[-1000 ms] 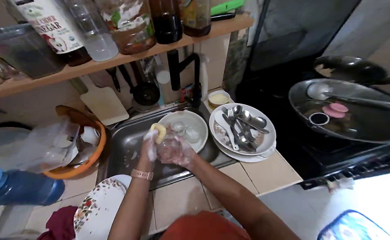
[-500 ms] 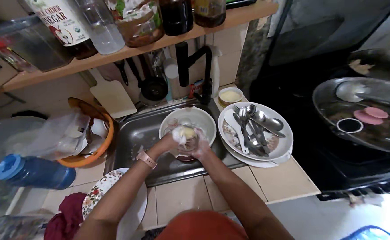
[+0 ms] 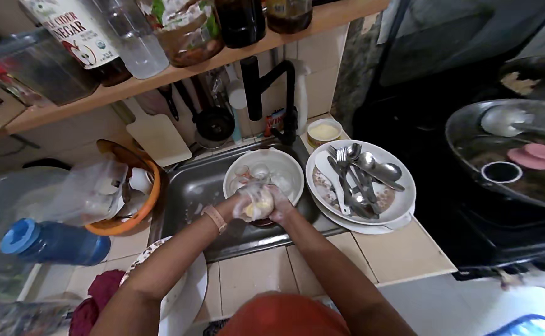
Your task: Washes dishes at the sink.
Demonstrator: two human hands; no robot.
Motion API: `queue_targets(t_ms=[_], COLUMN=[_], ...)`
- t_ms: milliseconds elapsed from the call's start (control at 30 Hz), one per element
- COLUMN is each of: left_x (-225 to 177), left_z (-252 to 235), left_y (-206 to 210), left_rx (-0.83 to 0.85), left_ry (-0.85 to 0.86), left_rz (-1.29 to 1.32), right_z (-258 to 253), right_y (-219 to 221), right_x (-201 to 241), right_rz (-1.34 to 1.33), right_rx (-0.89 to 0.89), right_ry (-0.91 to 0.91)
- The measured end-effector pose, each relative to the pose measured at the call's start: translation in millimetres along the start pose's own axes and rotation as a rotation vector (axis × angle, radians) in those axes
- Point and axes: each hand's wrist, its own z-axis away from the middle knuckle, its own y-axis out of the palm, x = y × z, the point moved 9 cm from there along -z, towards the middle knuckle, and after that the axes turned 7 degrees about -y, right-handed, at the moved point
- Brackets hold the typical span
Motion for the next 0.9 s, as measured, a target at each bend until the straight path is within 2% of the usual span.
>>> queue_targets(t_ms=[33, 67, 100, 167, 200, 267, 333, 367, 433, 500, 533, 567, 600, 633, 700, 733, 767, 800, 833, 900], left_x=[1, -2, -9, -31, -37, -33, -27, -26, -26, -10, 2, 6, 3, -2, -6, -7, -10, -13, -14, -8], left_z=[2, 3, 5, 11, 15, 17, 12, 8, 10, 7, 1, 0, 4, 8, 4, 4, 5, 6, 6, 8], left_y=[1, 2, 2, 6, 11, 23, 26, 24, 16, -2, -8, -9, -6, 0, 17, 23, 27, 26, 21, 9], left_rx=[-0.024, -0.077, -0.152, -0.277, -0.294, -0.255, -0.178, -0.137, -0.035, 0.074, 0.141, 0.176, 0.134, 0.078, 0.002, -0.008, -0.016, -0.043, -0.071, -0.104], left_ry=[-0.014, 0.021, 0.104, 0.311, 0.346, 0.263, 0.182, 0.173, 0.121, 0.069, 0.113, 0.150, 0.186, 0.216, 0.277, 0.314, 0.348, 0.369, 0.339, 0.147], left_rz=[0.199, 0.240, 0.104, -0.463, -0.737, -1.159, -1.297, -1.224, -0.867, -0.254, 0.088, 0.258, 0.222, 0.026, -0.576, -0.773, -0.833, -0.749, -0.548, 0.145], right_z=[-1, -4, -7, -10, -10, -8, -8, -8, -9, -12, -12, -13, -13, -13, -11, -11, -10, -11, -11, -11], right_y=[-1, -3, -5, -7, -7, -5, -3, 0, 1, -6, -11, -15, -17, -18, -18, -17, -16, -16, -15, -11], right_x=[1, 2, 4, 6, 9, 16, 20, 21, 20, 17, 16, 17, 17, 16, 14, 12, 11, 10, 11, 15], right_rz=[0.006, 0.010, 0.008, -0.006, 0.006, 0.067, 0.127, 0.161, 0.219, 0.190, 0.156, 0.140, 0.144, 0.158, 0.186, 0.193, 0.192, 0.195, 0.198, 0.237], right_rx=[0.012, 0.030, 0.051, 0.090, 0.097, 0.076, 0.062, 0.088, 0.137, 0.104, 0.054, 0.009, -0.023, -0.027, -0.020, -0.028, -0.030, -0.023, -0.010, 0.034], right_ry=[0.003, 0.007, 0.012, 0.014, 0.014, -0.011, -0.042, -0.055, -0.064, -0.032, -0.008, 0.013, 0.032, 0.045, 0.065, 0.071, 0.073, 0.066, 0.048, -0.021])
